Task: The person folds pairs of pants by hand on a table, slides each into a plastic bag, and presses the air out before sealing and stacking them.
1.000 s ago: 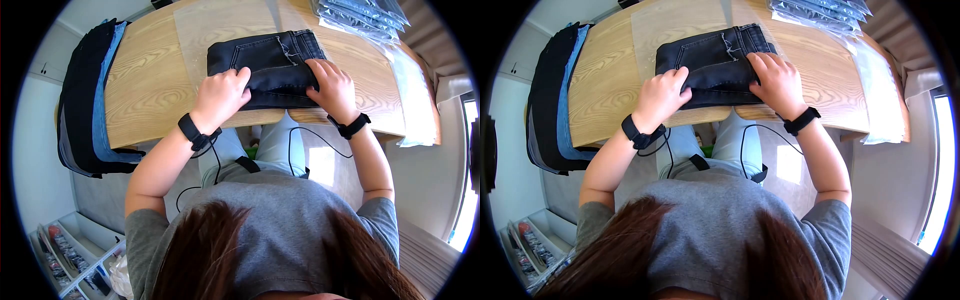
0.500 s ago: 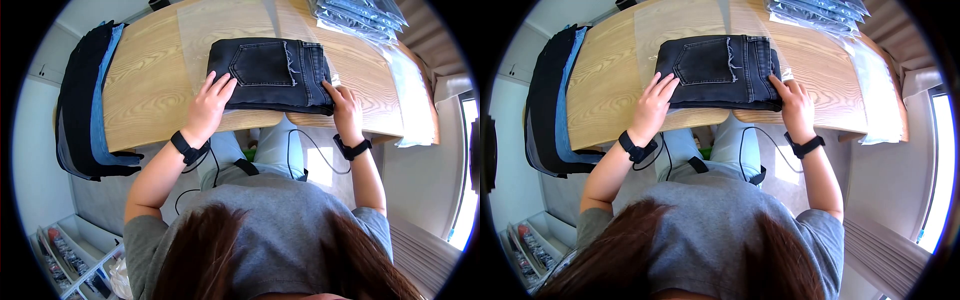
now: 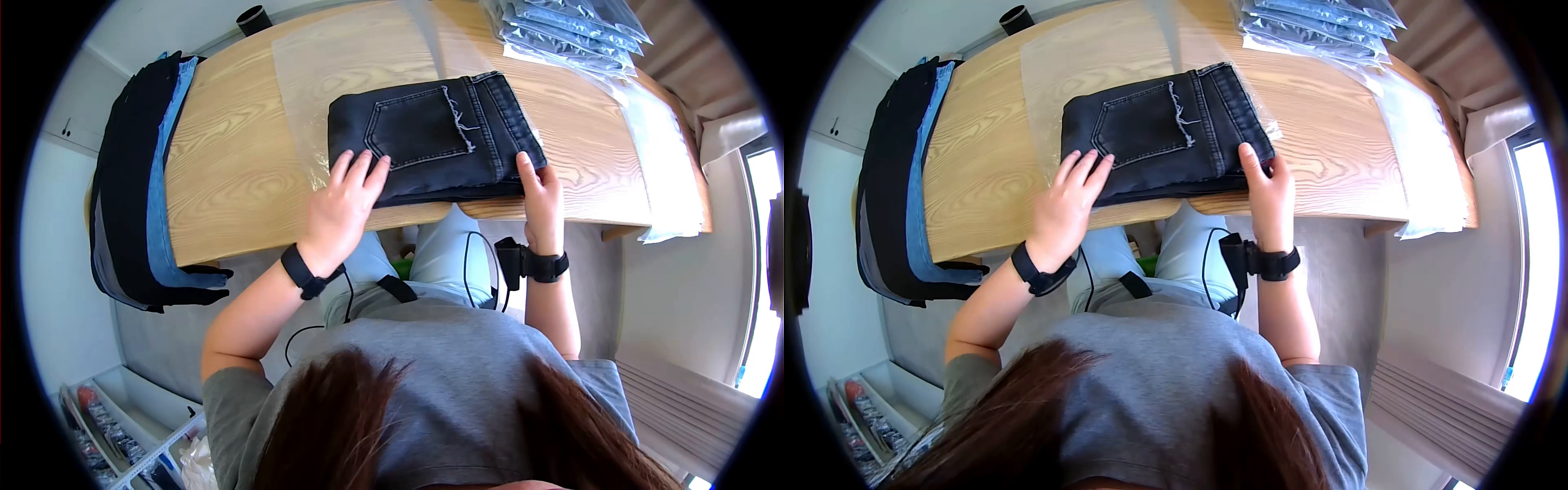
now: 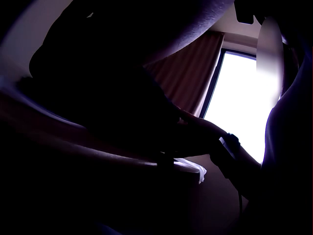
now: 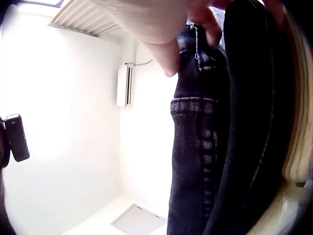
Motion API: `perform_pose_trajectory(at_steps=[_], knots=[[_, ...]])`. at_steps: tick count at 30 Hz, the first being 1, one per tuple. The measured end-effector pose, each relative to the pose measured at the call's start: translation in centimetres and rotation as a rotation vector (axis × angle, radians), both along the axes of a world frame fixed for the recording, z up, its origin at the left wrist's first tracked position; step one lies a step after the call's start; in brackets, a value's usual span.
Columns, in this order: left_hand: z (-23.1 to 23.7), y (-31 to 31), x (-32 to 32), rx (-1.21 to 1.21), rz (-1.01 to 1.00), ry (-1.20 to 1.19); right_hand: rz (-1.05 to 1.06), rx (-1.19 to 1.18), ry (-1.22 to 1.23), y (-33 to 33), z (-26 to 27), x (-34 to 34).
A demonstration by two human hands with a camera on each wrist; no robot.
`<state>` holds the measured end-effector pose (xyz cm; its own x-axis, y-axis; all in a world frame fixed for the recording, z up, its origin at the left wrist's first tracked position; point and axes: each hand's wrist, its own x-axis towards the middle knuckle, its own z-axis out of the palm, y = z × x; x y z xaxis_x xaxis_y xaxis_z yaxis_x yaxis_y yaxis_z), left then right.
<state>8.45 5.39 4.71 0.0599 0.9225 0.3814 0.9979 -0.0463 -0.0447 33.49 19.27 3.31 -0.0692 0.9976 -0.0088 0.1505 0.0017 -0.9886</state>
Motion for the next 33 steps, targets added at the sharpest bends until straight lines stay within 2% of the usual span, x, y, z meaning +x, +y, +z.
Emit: perform_pose_trajectory(at_steps=[3,5,6,7,9,10,11,13,14,17,19,20,21,22,25,27,31,33], knots=[[0.3,-0.5,-0.4,-0.011,-0.057,-0.121,0.008,-0.083,0.008,0.4,-0.6,0.3],[0.2,-0.9,-1.7,-0.016,-0.093,-0.201,-0.072,-0.136,0.414,-0.3,-0.4,-0.5],[0.1,-1.1,-2.5,-0.02,-0.135,-0.28,-0.121,-0.163,0.47,-0.2,-0.9,-0.4],[0.0,-1.3,-2.8,-0.015,-0.131,-0.282,-0.115,-0.159,0.467,-0.3,-1.3,-0.5],[-0.3,-1.7,-3.0,0.085,-0.226,-0.529,-0.162,-0.117,0.443,-0.5,-1.3,-0.6],[-1.1,-1.8,-3.7,0.105,-0.202,-0.611,-0.17,-0.122,0.282,-0.1,-1.2,-0.3],[-2.0,-1.5,-4.0,0.115,-0.201,-0.608,-0.165,-0.114,0.284,0.6,-0.9,-0.1],[-3.2,-0.9,-4.4,-0.006,0.095,-1.633,-0.04,-0.213,0.143,1.6,0.5,0.4],[-3.0,-0.8,-4.5,0.003,0.088,-1.635,0.057,-0.283,0.11,1.9,2.0,0.6],[-1.6,0.3,-4.8,-0.325,0.12,-1.503,0.263,-0.37,-0.066,4.4,2.3,2.0],[-2.5,0.9,-4.9,-0.283,0.088,-1.495,0.275,-0.353,-0.138,3.4,5.1,0.1],[-2.1,1.0,-4.7,-0.292,0.05,-1.55,0.31,-0.356,-0.158,4.3,4.1,0.3],[-1.7,1.1,-4.6,-0.303,0.013,-1.603,0.338,-0.399,-0.035,5.4,2.4,0.7],[-1.5,1.3,-4.6,-0.319,0.03,-1.591,0.319,-0.391,-0.018,5.5,2.1,0.4],[-1.9,1.2,-3.8,-0.172,0.074,-1.683,0.283,-0.395,0.099,5.1,2.0,0.1],[-1.4,0.4,-3.1,-0.072,0.037,-1.673,0.308,-0.281,0.233,4.7,2.7,0.0],[1.3,-1.2,-2.3,0.09,0.034,-1.627,0.343,-0.152,0.281,3.9,5.0,-0.4],[0.8,-1.7,-2.3,0.113,0.063,-1.587,0.34,-0.159,0.286,4.7,3.5,-0.4]])
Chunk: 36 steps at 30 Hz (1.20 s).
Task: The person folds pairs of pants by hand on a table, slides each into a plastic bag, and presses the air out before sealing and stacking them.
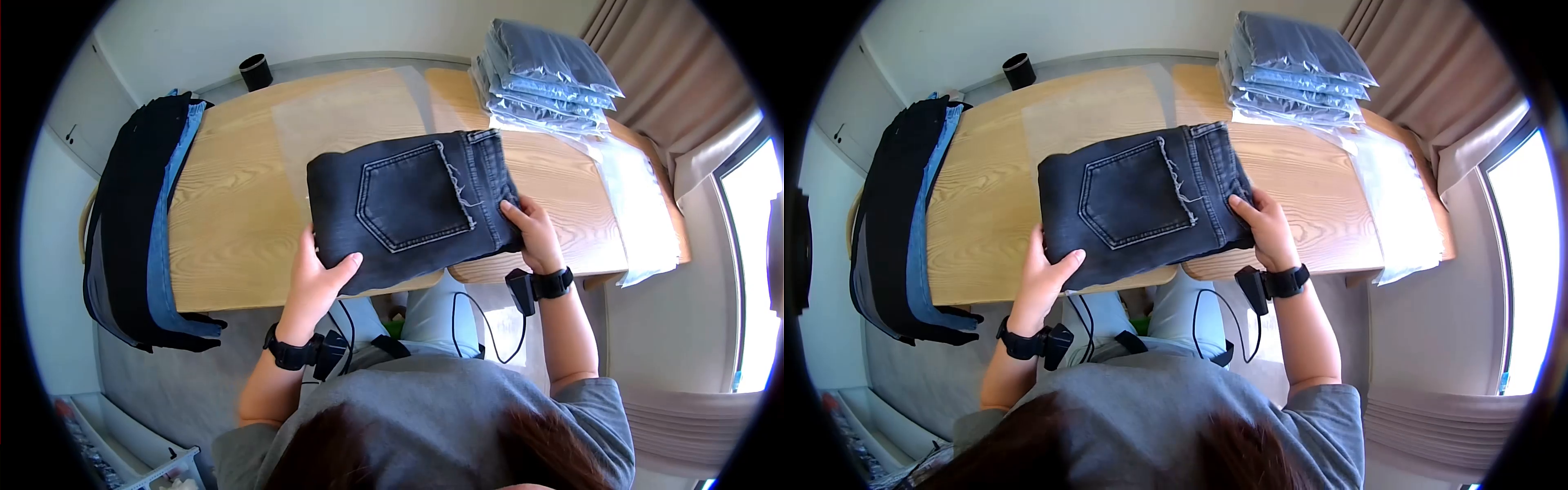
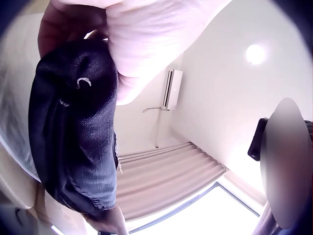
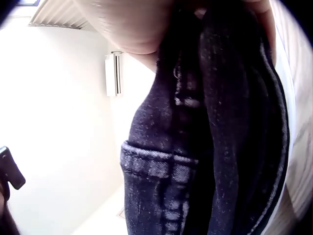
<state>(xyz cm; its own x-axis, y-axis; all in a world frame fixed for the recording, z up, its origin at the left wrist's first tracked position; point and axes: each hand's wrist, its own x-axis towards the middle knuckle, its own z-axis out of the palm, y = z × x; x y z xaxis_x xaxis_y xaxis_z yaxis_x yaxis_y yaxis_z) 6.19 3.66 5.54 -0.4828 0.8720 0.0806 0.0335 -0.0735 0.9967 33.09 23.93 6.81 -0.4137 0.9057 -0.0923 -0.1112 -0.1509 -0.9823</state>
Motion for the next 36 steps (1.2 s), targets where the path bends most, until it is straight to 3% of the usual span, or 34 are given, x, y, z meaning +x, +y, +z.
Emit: perform_pose_trajectory(at_steps=[2,3,4,7,12,13,15,18,20,22,24,29,31,32,34,36], knots=[[-2.4,-0.2,-0.5,-0.045,0.038,0.042,0.071,-0.06,-0.232,1.1,-2.8,0.0],[-4.8,-0.2,-1.2,-0.153,0.064,0.199,0.014,-0.098,-0.302,0.8,-3.2,-0.6],[-4.8,-0.2,-1.1,-0.141,0.028,-0.017,0.047,-0.049,-0.282,0.5,-2.5,-0.9],[-4.1,-0.3,-0.7,-0.159,0.005,-0.064,0.023,0.123,-0.507,1.4,-3.9,-0.4],[-3.7,-0.3,-0.7,-0.242,0.041,-0.007,-0.049,0.212,-0.496,0.2,-1.1,1.0],[-3.8,-0.4,-0.7,-0.272,0.047,-0.004,-0.05,0.148,-0.445,1.4,-1.5,2.5],[-3.3,-0.3,-0.1,-0.277,0.066,-0.039,-0.246,0.48,-0.644,3.2,-0.2,7.0],[-3.1,-0.4,-0.3,-0.28,0.047,-0.035,-0.487,0.565,-0.919,10.1,-2.7,16.6],[-3.3,-0.5,-0.4,-0.27,0.039,-0.027,-0.525,0.409,-1.194,13.6,-3.8,23.1],[-3.3,-0.5,-0.4,-0.283,0.066,-0.047,-0.507,0.507,-1.546,16.9,-5.2,28.8],[-3.5,-0.5,-0.4,-0.268,0.071,-0.027,-0.367,0.383,-1.686,17.9,-5.1,32.1],[-3.9,-0.9,-0.8,-0.238,0.048,-0.054,-0.27,0.473,-1.578,20.5,-5.9,36.4],[-3.5,-0.8,-0.5,-0.257,0.053,-0.045,-0.275,0.556,-1.721,23.2,-7.3,37.9],[-3.4,-0.8,-0.5,-0.275,0.055,-0.04,-0.304,0.675,-1.625,23.9,-7.8,39.0],[-3.3,-0.9,-0.4,-0.271,0.061,-0.018,-0.409,0.572,-1.661,24.1,-7.1,39.6],[-3.1,-0.8,-0.2,-0.261,0.07,0.001,-0.37,0.478,-1.682,24.5,-6.8,40.6]])
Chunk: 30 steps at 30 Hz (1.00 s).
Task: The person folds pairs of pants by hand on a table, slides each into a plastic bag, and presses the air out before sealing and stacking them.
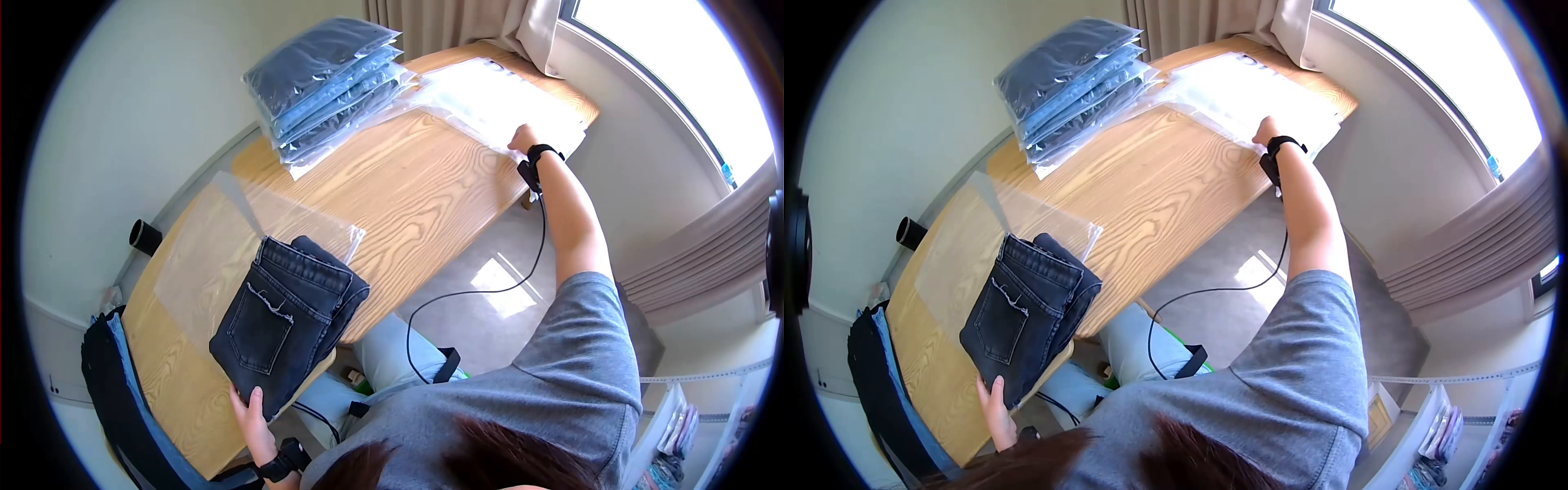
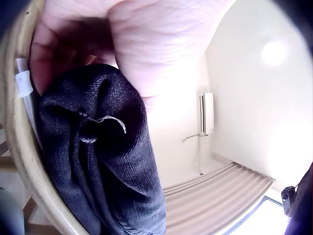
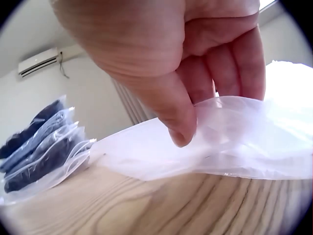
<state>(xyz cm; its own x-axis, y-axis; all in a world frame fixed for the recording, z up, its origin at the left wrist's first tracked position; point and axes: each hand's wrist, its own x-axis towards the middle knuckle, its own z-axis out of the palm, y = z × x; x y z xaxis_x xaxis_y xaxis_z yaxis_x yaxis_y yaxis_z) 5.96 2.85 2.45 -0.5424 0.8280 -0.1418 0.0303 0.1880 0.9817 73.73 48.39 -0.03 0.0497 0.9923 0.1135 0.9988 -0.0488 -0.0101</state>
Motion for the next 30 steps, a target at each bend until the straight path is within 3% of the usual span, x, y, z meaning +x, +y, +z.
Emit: perform_pose_trajectory(at_steps=[3,4,6,7,12,15,17,18,20,21,24,28,30], knots=[[0.2,-0.2,0.1,-0.032,-0.034,0.053,-0.252,-0.068,0.191,-0.8,1.0,-0.4],[0.1,-0.2,0.0,-0.034,-0.029,0.042,-0.251,-0.068,0.191,-1.8,1.6,-0.5],[0.2,-0.2,0.0,-0.037,-0.027,0.03,-0.38,-0.029,0.739,-3.2,2.0,-0.2],[0.6,-0.2,0.2,-0.042,-0.042,0.007,-0.379,-0.029,0.793,-3.8,1.9,-0.2],[0.3,-0.1,0.4,-0.027,0.027,0.018,-0.351,-0.156,0.85,-4.2,2.9,0.2],[0.4,-0.1,0.4,-0.031,0.031,0.021,-0.38,-0.264,0.656,-3.2,3.1,0.5],[0.4,0.0,0.3,-0.018,-0.005,-0.007,-0.455,-0.213,1.094,0.6,-1.1,4.4],[0.5,0.0,0.3,-0.013,-0.003,-0.007,-0.45,-0.21,1.093,1.0,-2.0,5.2],[0.5,0.0,0.5,-0.022,0.015,-0.005,-0.631,0.423,1.929,2.0,-2.5,5.7],[0.4,0.1,0.3,-0.019,0.022,-0.007,-0.389,0.462,1.953,-0.7,-0.8,4.4],[0.1,0.1,0.1,-0.005,0.0,-0.027,-0.29,0.788,1.769,-2.7,4.1,1.1],[-0.3,-0.3,-0.2,-0.004,0.003,0.008,-0.079,0.802,1.933,-2.8,8.7,-0.1],[0.2,0.1,0.0,-0.005,-0.024,-0.028,0.11,0.796,1.324,-0.6,9.7,0.9]])
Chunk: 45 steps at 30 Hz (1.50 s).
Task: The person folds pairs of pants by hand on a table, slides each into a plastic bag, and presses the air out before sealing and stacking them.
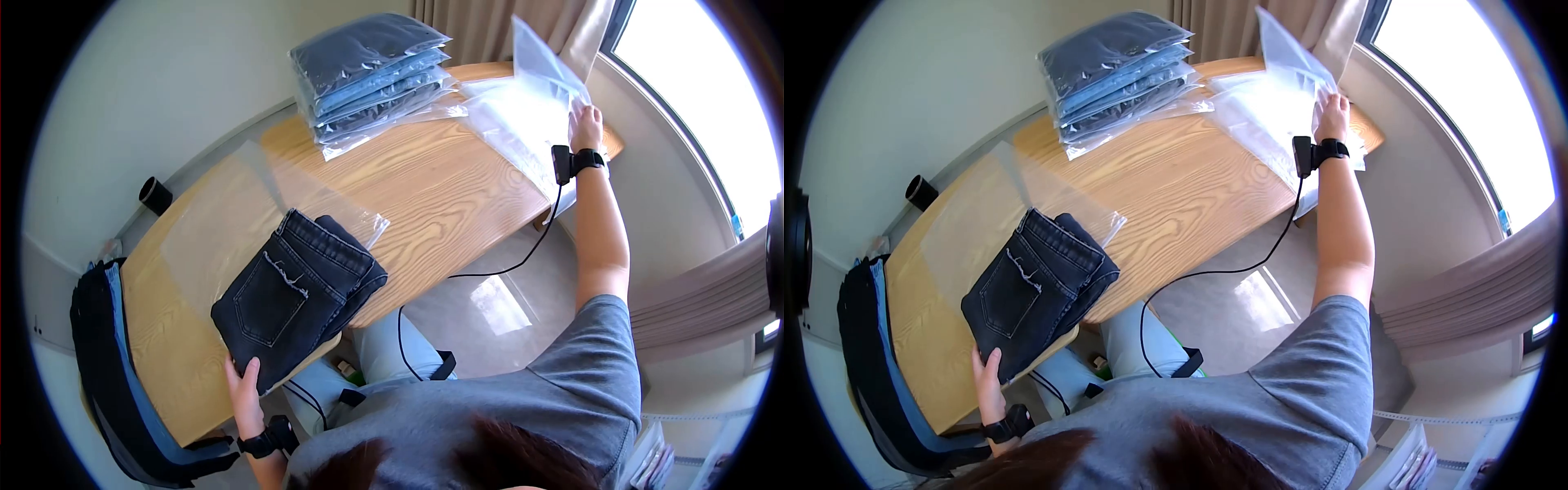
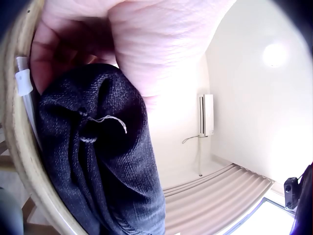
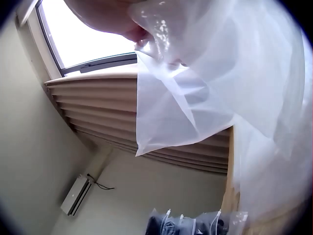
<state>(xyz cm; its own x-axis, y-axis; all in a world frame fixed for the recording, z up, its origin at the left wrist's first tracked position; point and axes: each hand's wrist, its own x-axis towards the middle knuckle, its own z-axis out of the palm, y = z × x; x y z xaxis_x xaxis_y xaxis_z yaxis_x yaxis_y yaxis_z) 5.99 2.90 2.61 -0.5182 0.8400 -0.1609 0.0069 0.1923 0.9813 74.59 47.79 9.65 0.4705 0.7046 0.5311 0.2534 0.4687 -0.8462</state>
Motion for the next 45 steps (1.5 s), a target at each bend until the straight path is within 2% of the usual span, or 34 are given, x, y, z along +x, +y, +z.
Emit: perform_pose_trajectory(at_steps=[1,2,4,6,8,10,11,12,14,16,18,20,22,24,26,27,28,29,30,32,34,36,38,40,41,42,44,45], knots=[[-0.2,0.0,-0.2,0.003,-0.012,-0.004,0.172,0.103,0.406,-3.7,4.4,-5.8],[-0.6,0.0,-0.5,0.001,0.004,-0.009,0.243,0.142,0.277,-3.6,5.5,-7.0],[-1.4,-0.2,-1.0,-0.013,0.023,0.072,0.273,0.171,-0.146,-2.7,6.6,-8.5],[-0.3,0.2,-0.2,-0.002,0.03,0.046,0.308,0.257,-0.146,-7.3,10.3,-16.9],[-0.2,0.1,-0.2,0.022,-0.017,0.038,-0.239,0.557,-1.068,-10.7,12.5,-22.8],[0.1,0.0,0.0,0.048,-0.037,0.046,0.684,0.203,0.229,-13.8,13.8,-30.7],[0.6,-0.2,0.3,0.025,-0.033,0.024,0.762,0.166,0.265,-14.3,14.0,-33.1],[1.1,-0.5,0.5,0.006,-0.031,0.002,0.813,0.157,0.277,-15.7,14.2,-35.9],[1.4,-1.4,0.0,0.002,-0.019,0.041,1.006,0.145,0.138,-19.7,14.5,-42.3],[1.2,-2.3,-1.2,0.079,0.062,0.145,1.11,0.025,-0.008,-21.6,13.9,-47.4],[2.8,-3.5,-1.8,0.367,0.168,0.281,1.25,0.075,-0.32,-25.3,12.7,-53.3],[3.9,-4.8,-2.4,0.468,0.248,0.255,1.336,0.5,-0.517,-28.0,9.0,-59.2],[5.2,-6.0,-3.2,0.627,0.353,0.236,1.562,0.163,-0.422,-32.1,6.0,-64.0],[5.2,-7.1,-5.2,0.664,0.419,0.234,1.708,0.023,-0.398,-34.2,1.9,-68.1],[3.9,-8.1,-8.2,0.588,0.326,0.343,1.745,0.004,-0.614,-34.7,-1.8,-71.4],[3.3,-8.2,-9.5,0.583,0.329,0.339,1.767,0.019,-0.607,-35.1,-3.0,-72.5],[3.0,-8.5,-10.6,0.579,0.342,0.354,1.794,-0.092,-0.706,-35.6,-3.8,-73.0],[2.7,-8.6,-11.4,0.455,0.303,0.336,1.809,-0.206,-0.81,-35.9,-4.6,-73.2],[2.3,-8.6,-12.0,0.334,0.263,0.309,1.816,-0.201,-0.813,-36.4,-4.1,-72.5],[1.4,-8.6,-12.7,0.278,0.254,0.299,1.789,-0.211,-0.956,-37.1,-1.2,-68.9],[0.4,-8.6,-12.6,0.172,0.237,0.294,1.791,-0.168,-0.98,-35.9,2.1,-64.6],[-0.7,-8.6,-12.9,0.13,0.176,0.243,1.683,-0.234,-0.976,-33.3,5.0,-60.2],[-2.1,-8.5,-12.9,0.095,0.099,0.185,1.351,-0.334,-0.99,-30.1,7.1,-56.0],[-3.4,-8.3,-12.6,0.111,0.117,0.434,1.028,-0.405,-0.796,-24.9,4.5,-50.9],[-2.6,-8.3,-12.3,0.044,0.091,0.367,0.918,-0.452,-0.77,-23.1,3.3,-48.5],[-3.8,-8.1,-12.4,0.049,0.064,0.343,0.804,-0.495,-0.741,-21.6,2.3,-46.2],[-6.8,-7.6,-13.0,0.226,0.261,0.428,0.763,-0.811,-0.644,-21.4,1.5,-43.5],[-6.8,-7.4,-13.4,0.179,0.252,0.343,0.768,-0.925,-0.637,-22.2,1.4,-43.0]])
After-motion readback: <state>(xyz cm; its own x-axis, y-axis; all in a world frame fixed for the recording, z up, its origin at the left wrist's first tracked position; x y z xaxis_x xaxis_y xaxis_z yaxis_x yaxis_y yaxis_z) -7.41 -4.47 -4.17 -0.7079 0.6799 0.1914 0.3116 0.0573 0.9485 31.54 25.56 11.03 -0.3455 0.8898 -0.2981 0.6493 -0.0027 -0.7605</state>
